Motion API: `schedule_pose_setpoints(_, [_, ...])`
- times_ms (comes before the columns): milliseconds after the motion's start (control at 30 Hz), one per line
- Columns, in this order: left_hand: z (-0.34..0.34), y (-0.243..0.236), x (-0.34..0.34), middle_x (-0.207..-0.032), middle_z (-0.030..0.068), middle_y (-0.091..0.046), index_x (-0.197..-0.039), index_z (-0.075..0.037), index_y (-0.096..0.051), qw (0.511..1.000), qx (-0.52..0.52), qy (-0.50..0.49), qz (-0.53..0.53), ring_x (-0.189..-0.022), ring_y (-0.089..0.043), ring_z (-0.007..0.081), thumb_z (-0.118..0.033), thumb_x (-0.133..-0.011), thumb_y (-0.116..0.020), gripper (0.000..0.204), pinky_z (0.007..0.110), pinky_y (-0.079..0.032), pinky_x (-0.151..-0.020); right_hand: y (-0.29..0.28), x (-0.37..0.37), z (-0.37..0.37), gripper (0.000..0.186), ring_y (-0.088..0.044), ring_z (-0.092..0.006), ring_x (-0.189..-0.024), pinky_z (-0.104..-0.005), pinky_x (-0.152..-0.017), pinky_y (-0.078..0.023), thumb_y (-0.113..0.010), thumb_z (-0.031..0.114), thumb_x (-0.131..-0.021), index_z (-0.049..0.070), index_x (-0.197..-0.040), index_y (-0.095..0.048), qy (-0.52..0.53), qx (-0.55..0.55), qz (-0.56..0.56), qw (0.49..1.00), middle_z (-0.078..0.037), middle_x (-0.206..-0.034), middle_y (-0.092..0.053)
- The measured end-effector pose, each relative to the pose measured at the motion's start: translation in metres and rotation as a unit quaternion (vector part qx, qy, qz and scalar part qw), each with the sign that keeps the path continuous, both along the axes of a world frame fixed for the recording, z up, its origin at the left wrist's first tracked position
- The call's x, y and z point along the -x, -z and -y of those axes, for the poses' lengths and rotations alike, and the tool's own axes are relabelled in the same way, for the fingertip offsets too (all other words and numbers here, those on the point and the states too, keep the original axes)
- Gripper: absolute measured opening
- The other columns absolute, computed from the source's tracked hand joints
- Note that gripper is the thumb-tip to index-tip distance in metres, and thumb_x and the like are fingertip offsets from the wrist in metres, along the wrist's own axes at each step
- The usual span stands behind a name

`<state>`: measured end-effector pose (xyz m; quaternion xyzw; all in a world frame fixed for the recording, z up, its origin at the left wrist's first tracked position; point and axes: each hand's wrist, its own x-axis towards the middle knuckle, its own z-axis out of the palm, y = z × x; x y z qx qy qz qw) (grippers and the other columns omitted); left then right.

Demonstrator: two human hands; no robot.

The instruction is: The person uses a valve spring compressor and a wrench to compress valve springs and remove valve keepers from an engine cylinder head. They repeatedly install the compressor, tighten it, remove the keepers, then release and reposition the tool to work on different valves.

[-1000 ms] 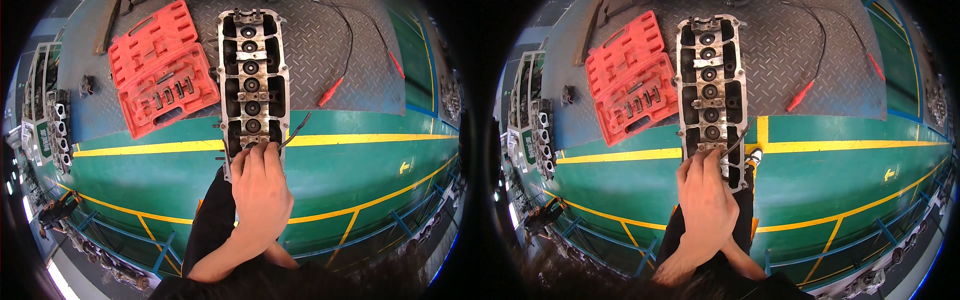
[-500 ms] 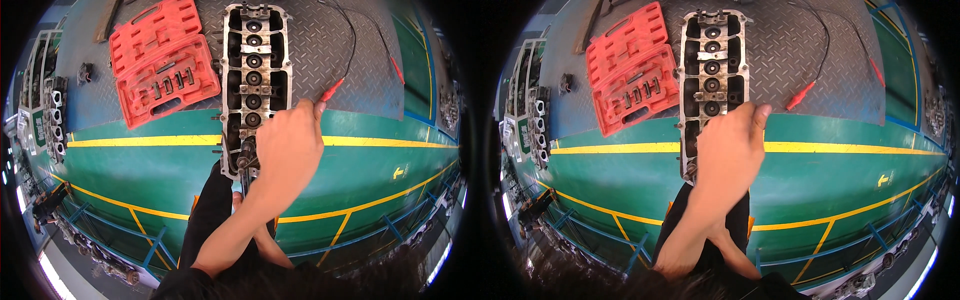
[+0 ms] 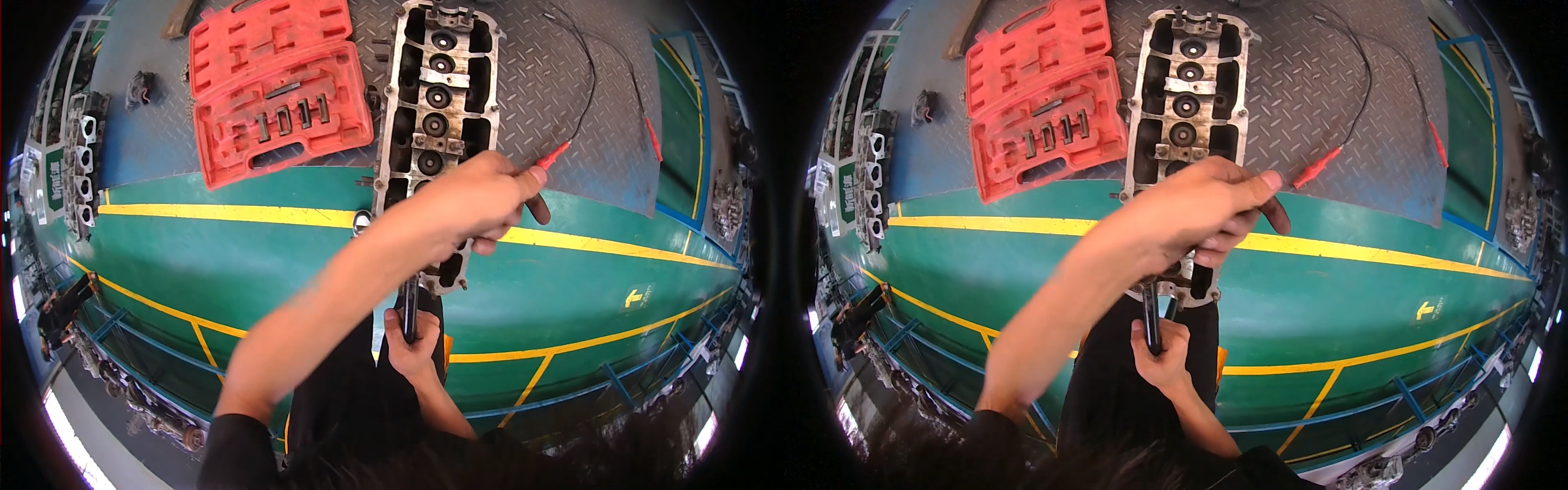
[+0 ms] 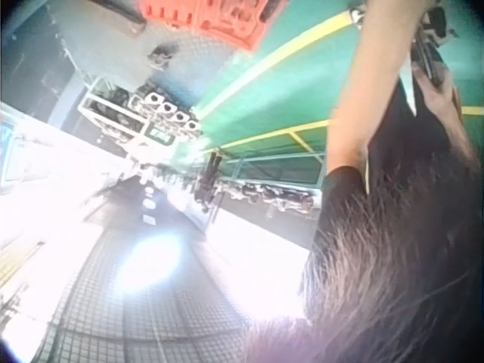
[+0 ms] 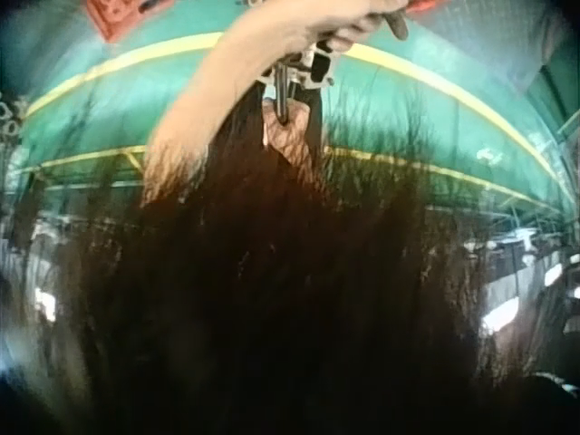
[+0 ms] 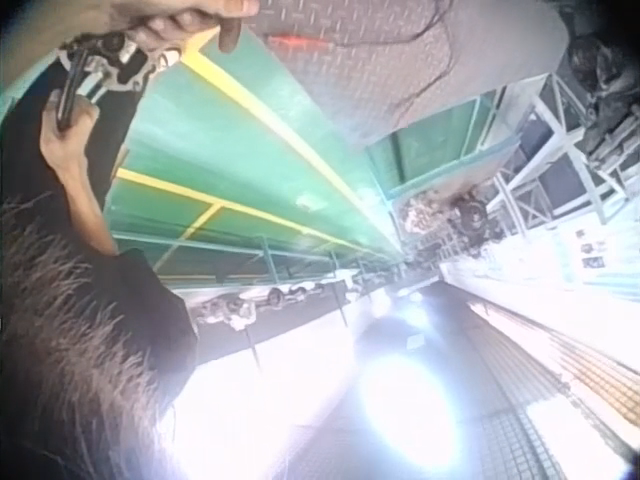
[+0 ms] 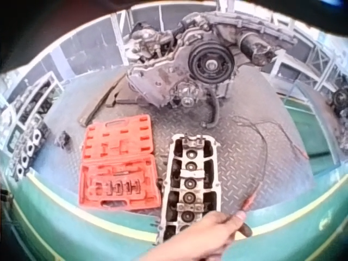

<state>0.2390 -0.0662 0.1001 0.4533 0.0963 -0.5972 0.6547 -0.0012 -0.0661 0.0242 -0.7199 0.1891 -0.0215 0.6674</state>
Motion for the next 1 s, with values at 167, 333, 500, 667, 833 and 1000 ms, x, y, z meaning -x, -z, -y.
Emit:
schedule_pose_setpoints(167, [0.018,0.004,0.028,-0.066,0.0178,-0.063,-0.077,0.004,-0.061,0.872,-0.168,-0.064,0.456,-0.051,-0.056,0.0363,-0.027,-0.102,-0.054,0.040,0.047,-0.045,-0.050,0.001,-0.007,0.001,0.021,-0.050,-0.0245,-0.050,-0.0346,-0.054,-0.039,-0.069,-0.002,-0.081,0.002,-0.069,-0.053,0.030,0.007,0.049,0.998,-0.008,-0.059,-0.052])
schedule_pose_setpoints(333, [0.026,-0.001,0.050,-0.053,0.0146,-0.057,-0.065,-0.004,-0.055,0.679,-0.309,-0.046,0.664,-0.048,-0.061,0.0353,-0.020,-0.096,-0.060,0.035,0.044,-0.048,-0.043,0.031,0.046,-0.003,0.022,-0.066,-0.0239,-0.078,-0.0367,-0.076,-0.053,-0.073,0.005,-0.082,-0.001,-0.102,-0.067,0.001,-0.052,0.037,0.998,-0.008,-0.087,-0.068])
schedule_pose_setpoints(500, [0.033,-0.003,0.047,-0.050,0.0136,-0.056,-0.062,-0.005,-0.054,0.661,-0.345,-0.041,0.665,-0.040,-0.057,0.0315,-0.023,-0.094,-0.062,0.037,0.042,-0.045,-0.038,0.030,0.040,0.005,0.027,-0.064,-0.0231,-0.077,-0.0359,-0.070,-0.053,-0.071,0.009,-0.084,-0.001,-0.108,-0.062,-0.132,0.097,0.071,0.984,-0.010,-0.089,-0.065])
schedule_pose_setpoints(667, [0.033,0.003,0.049,-0.050,0.0116,-0.058,-0.059,-0.006,-0.057,0.657,-0.282,-0.001,0.699,-0.040,-0.058,0.0287,-0.020,-0.093,-0.060,0.037,0.040,-0.045,-0.038,0.024,0.045,0.013,0.032,-0.061,-0.0220,-0.082,-0.0353,-0.070,-0.052,-0.070,0.012,-0.088,-0.001,-0.114,-0.059,-0.172,0.085,0.016,0.981,-0.011,-0.096,-0.063])
schedule_pose_setpoints(833, [0.033,-0.002,0.070,-0.060,0.0034,-0.066,-0.069,-0.010,-0.069,0.665,-0.147,0.226,0.696,-0.058,-0.069,0.0194,-0.013,-0.081,-0.065,0.012,0.034,-0.051,-0.048,-0.006,0.044,0.002,0.029,-0.060,-0.0192,-0.096,-0.0345,-0.083,-0.049,-0.072,0.019,-0.094,0.001,-0.114,-0.062,-0.038,-0.057,-0.156,0.985,-0.008,-0.106,-0.064])
schedule_pose_setpoints(1000, [0.024,-0.006,0.094,-0.056,0.0017,-0.061,-0.072,-0.008,-0.069,0.632,-0.047,0.341,0.694,-0.052,-0.065,0.0194,-0.019,-0.091,-0.058,0.025,0.035,-0.048,-0.045,-0.031,0.000,-0.001,0.031,-0.048,-0.0179,-0.059,-0.0366,-0.058,-0.039,-0.075,0.035,-0.088,0.010,-0.080,-0.058,0.013,0.150,-0.285,0.947,0.001,-0.064,-0.050])
